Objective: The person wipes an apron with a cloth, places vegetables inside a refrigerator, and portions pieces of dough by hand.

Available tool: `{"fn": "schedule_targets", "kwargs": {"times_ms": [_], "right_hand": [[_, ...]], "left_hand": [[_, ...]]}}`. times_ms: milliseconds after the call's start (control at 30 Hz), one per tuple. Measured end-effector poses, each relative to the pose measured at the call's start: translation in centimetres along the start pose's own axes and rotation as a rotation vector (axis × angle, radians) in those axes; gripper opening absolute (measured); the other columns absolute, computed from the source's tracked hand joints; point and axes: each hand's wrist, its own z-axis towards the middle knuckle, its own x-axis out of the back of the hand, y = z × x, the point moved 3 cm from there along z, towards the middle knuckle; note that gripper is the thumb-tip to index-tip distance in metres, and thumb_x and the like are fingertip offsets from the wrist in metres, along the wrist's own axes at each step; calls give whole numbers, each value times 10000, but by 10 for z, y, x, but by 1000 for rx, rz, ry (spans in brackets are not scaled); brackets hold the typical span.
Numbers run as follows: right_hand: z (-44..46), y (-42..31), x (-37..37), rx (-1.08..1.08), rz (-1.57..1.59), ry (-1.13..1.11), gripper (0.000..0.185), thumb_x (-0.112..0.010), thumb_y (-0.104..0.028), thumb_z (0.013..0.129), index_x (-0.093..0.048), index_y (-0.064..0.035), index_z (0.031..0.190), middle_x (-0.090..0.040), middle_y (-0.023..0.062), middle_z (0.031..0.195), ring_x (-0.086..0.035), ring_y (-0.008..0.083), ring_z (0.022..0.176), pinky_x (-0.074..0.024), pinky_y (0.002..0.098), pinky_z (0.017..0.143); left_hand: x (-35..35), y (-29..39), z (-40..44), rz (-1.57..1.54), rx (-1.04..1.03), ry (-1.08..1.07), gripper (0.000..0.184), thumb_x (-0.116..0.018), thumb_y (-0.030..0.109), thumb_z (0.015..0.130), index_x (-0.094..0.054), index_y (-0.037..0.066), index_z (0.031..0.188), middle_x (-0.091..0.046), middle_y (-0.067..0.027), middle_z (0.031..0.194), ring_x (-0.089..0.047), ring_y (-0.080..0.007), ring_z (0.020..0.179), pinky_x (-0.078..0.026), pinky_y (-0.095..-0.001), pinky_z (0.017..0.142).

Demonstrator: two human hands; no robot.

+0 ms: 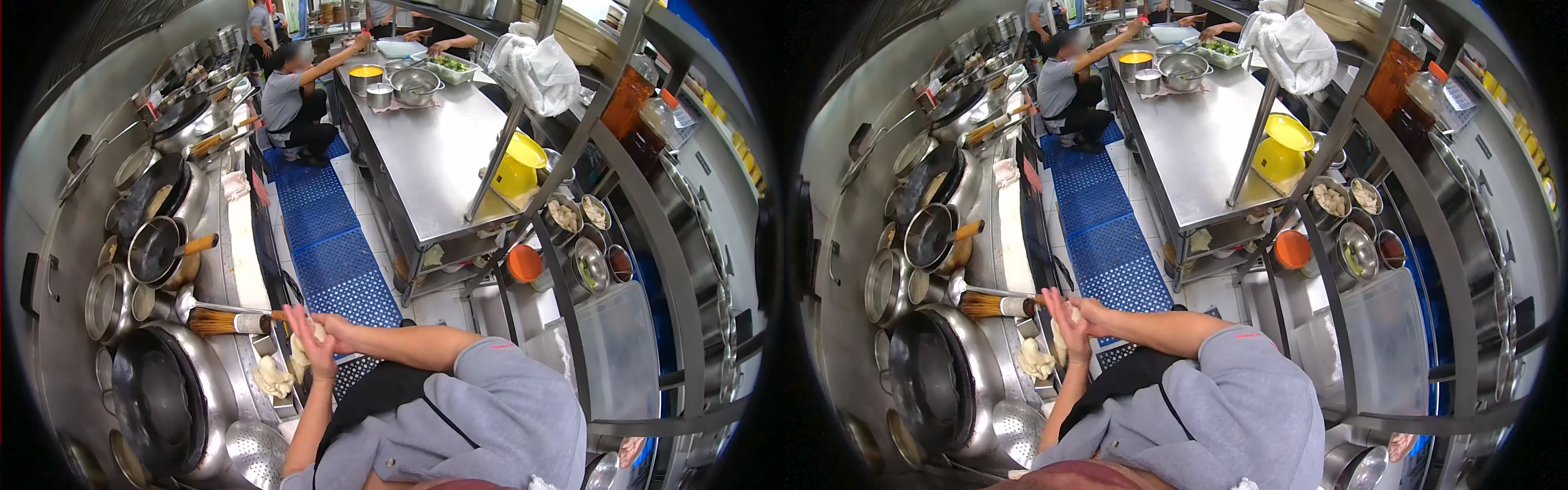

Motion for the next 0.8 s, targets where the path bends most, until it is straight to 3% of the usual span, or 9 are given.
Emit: {"fn": "schedule_targets", "kwargs": {"times_ms": [67, 200, 233, 333, 433, 500, 600, 633, 800], "right_hand": [[-4, 12, 4, -20, -94, 7, 298, -480, -289, 1038, -617, -79, 1199, -688, 35, 1092, -666, 166, 955, -535, 327, 863], [-1, 25, 5, -110, -128, -209, 284, -506, -239, 1024, -637, -80, 1219, -694, 64, 1158, -671, 169, 1016, -537, 398, 929], [-8, 23, -5, -58, -116, -99, 243, -464, -203, 1025, -629, -83, 1156, -684, 38, 1083, -682, 186, 981, -572, 382, 846], [-12, 21, -1, -35, -216, -44, 294, -445, -182, 1027, -591, -72, 1258, -676, 51, 1156, -681, 218, 1036, -554, 422, 916], [-25, 12, -3, 10, -56, 79, 372, -418, -164, 1038, -537, -50, 1370, -641, 87, 1277, -618, 238, 1185, -490, 423, 1028], [10, 22, 7, 90, 327, -71, 388, -401, -176, 1049, -534, -67, 1397, -632, 104, 1297, -592, 232, 1216, -472, 394, 1045], [-15, 16, 2, 5, 42, -25, 350, -406, -186, 1057, -551, -81, 1357, -650, 99, 1249, -625, 226, 1143, -512, 379, 979], [-12, 20, 6, -40, -16, 88, 252, -450, -196, 1055, -593, -91, 1234, -677, 72, 1130, -669, 197, 1005, -560, 350, 857], [-17, 30, -9, -62, 37, -84, 125, -536, -166, 1027, -591, -98, 1116, -679, 38, 999, -686, 154, 863, -577, 321, 738]], "left_hand": [[9, 8, 21, -152, 52, 134, 926, -549, 597, 904, -264, 41, 1588, -61, -197, 1681, -84, -327, 1550, -119, -465, 1227], [24, 10, 35, -222, 99, 162, 1002, -621, 585, 856, -199, 77, 1609, 23, -107, 1696, -39, -328, 1555, -108, -558, 1211], [24, 9, 35, -247, 105, 156, 1010, -613, 595, 858, -187, 74, 1611, 23, -111, 1696, -30, -329, 1556, -99, -557, 1212], [15, 10, 20, -314, 27, 95, 1036, -599, 614, 861, -158, 51, 1611, 44, -123, 1694, -2, -326, 1559, -62, -560, 1213], [-6, 8, 3, -376, 20, 47, 1058, -566, 598, 882, -64, 15, 1609, 26, -143, 1695, 47, -306, 1560, -5, -499, 1231], [-10, 9, -5, -321, -4, 4, 1054, -556, 564, 895, -20, -3, 1604, 14, -152, 1694, 60, -302, 1560, 4, -466, 1239], [-7, 8, -3, -285, -5, 32, 1042, -578, 527, 900, -22, -7, 1601, 19, -157, 1692, 46, -311, 1559, -11, -475, 1239], [-2, 8, 6, -326, 19, 87, 1040, -596, 532, 893, -50, 10, 1606, 22, -149, 1693, 35, -316, 1559, -20, -502, 1235], [24, 21, 35, -337, 39, 218, 1005, -617, 476, 892, -72, 41, 1615, 22, -129, 1695, 13, -334, 1558, -65, -553, 1222]]}}
